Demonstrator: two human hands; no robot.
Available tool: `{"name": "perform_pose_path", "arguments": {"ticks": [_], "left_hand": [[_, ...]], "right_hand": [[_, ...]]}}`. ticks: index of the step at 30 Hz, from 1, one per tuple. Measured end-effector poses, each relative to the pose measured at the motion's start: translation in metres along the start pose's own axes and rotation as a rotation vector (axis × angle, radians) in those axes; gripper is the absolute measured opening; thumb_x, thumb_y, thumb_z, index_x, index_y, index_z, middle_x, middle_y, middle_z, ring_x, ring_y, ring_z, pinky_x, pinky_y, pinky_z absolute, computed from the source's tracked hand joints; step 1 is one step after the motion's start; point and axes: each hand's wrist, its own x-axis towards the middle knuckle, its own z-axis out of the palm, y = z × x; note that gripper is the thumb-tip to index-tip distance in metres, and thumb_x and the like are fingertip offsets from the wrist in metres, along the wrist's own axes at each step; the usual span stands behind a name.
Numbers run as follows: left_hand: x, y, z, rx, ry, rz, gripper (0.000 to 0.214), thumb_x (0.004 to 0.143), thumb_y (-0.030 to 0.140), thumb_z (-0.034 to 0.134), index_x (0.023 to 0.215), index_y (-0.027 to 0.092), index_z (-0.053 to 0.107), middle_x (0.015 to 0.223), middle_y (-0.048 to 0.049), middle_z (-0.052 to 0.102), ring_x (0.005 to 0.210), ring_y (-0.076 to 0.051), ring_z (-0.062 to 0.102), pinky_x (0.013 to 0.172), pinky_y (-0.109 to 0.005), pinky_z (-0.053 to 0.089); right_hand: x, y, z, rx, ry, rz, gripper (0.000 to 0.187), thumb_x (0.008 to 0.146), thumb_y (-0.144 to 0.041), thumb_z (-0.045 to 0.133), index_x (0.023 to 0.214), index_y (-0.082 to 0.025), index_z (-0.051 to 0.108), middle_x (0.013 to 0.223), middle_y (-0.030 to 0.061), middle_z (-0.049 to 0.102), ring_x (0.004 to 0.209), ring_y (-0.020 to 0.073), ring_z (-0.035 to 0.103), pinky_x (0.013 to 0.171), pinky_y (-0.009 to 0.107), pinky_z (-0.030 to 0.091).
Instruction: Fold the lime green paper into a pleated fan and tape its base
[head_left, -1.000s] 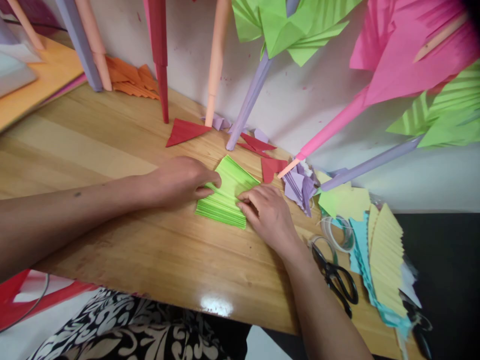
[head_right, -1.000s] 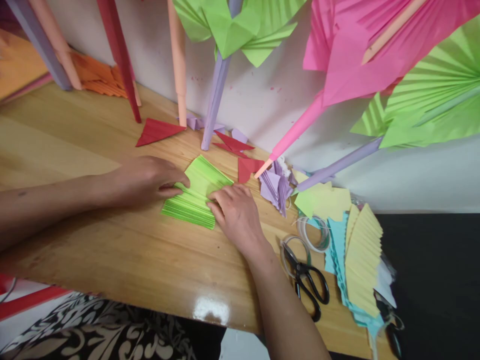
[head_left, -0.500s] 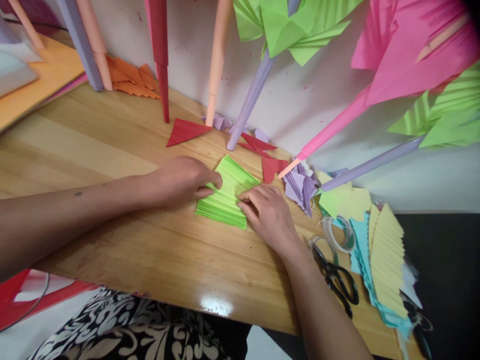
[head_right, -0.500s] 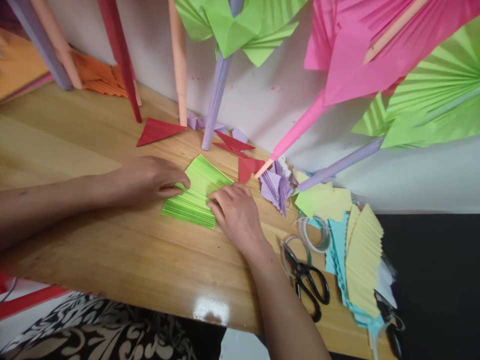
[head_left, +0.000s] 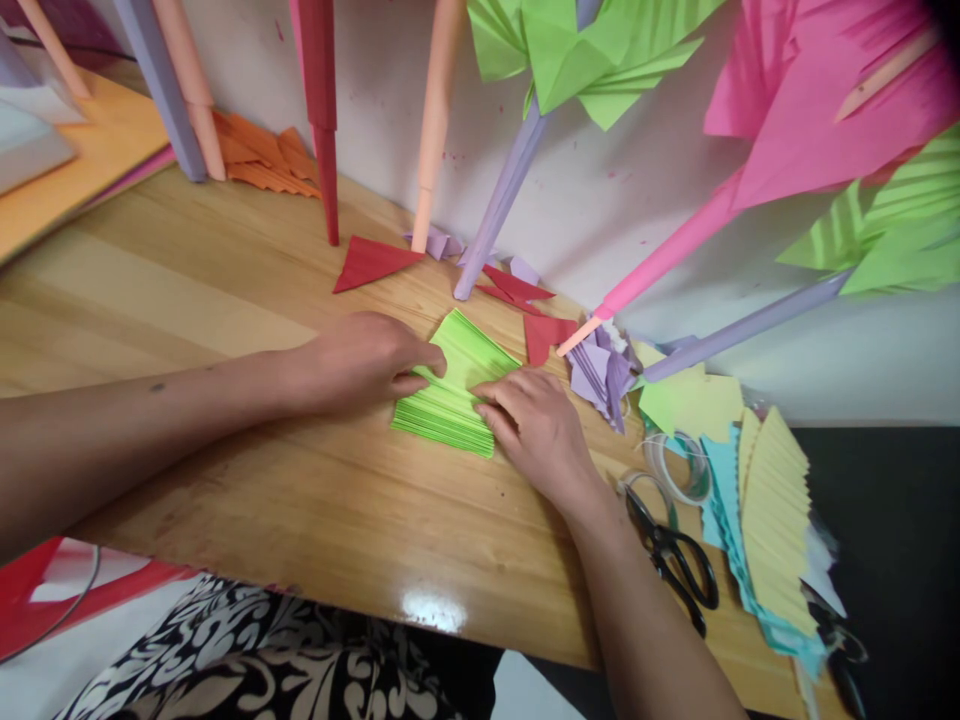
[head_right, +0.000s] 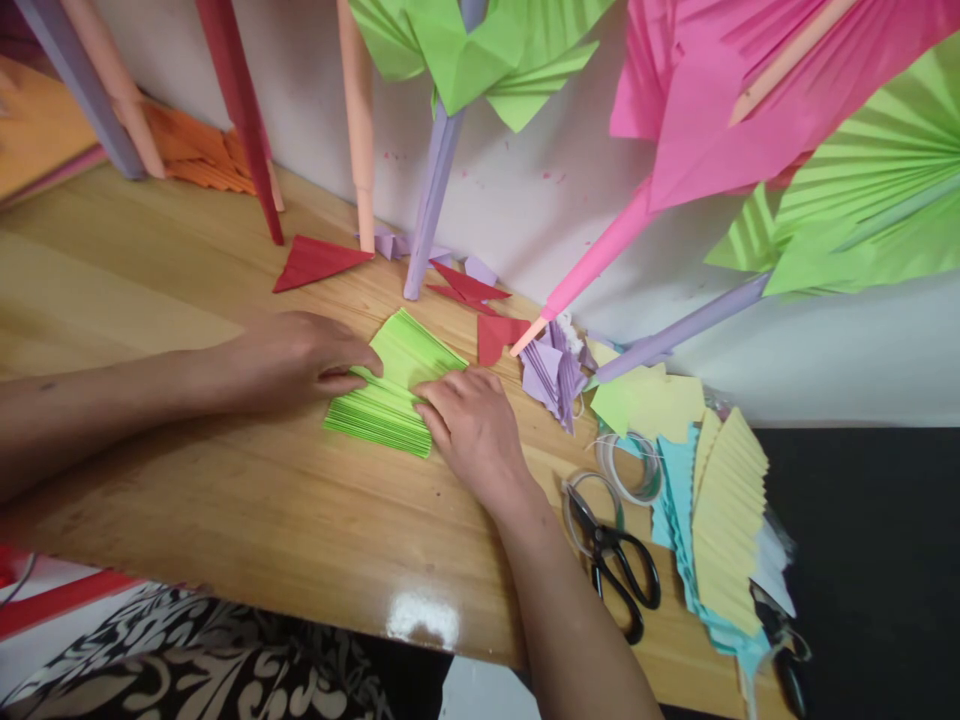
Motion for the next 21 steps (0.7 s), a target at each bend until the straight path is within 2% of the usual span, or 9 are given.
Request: {"name": "perform_pose_path", "arguments": {"ticks": [2,14,21], "left_hand": [[0.0001,-0.0002,0.0000,0.017,-0.032,-0.001,0.024,0.091,0.018,0.054,0.107,0.020,0.072,0.097,-0.0064,0.076,0.089,-0.020,0.068,0.078,-0.027,0.043],[0.0005,0.0004,0.0001,0.032,-0.038,-0.008,0.024,0.091,0.018,0.054,0.108,0.021,0.071,0.098,-0.0064,0.076,0.088,-0.021,0.067,0.077,-0.028,0.042],[0.0022,0.0005,-0.0001,0.018,-0.053,-0.002,0.021,0.091,0.016,0.051,0.095,0.020,0.071,0.087,-0.0044,0.074,0.082,-0.018,0.065,0.074,-0.026,0.041]], "right_hand": [[-0.0005,0.0001,0.0005,0.002,0.007,-0.002,0.018,0.099,-0.028,0.052,0.102,-0.022,0.070,0.090,0.0057,0.071,0.088,0.0224,0.063,0.084,0.038,0.043],[-0.0006,0.0004,0.0003,-0.001,0.020,-0.019,0.021,0.100,-0.028,0.051,0.103,-0.022,0.070,0.088,0.0054,0.069,0.085,0.0212,0.061,0.083,0.037,0.043],[-0.0003,-0.0004,0.0004,-0.001,-0.006,-0.001,0.019,0.099,-0.027,0.052,0.102,-0.021,0.069,0.090,0.0063,0.070,0.089,0.0228,0.062,0.085,0.038,0.044]]}}
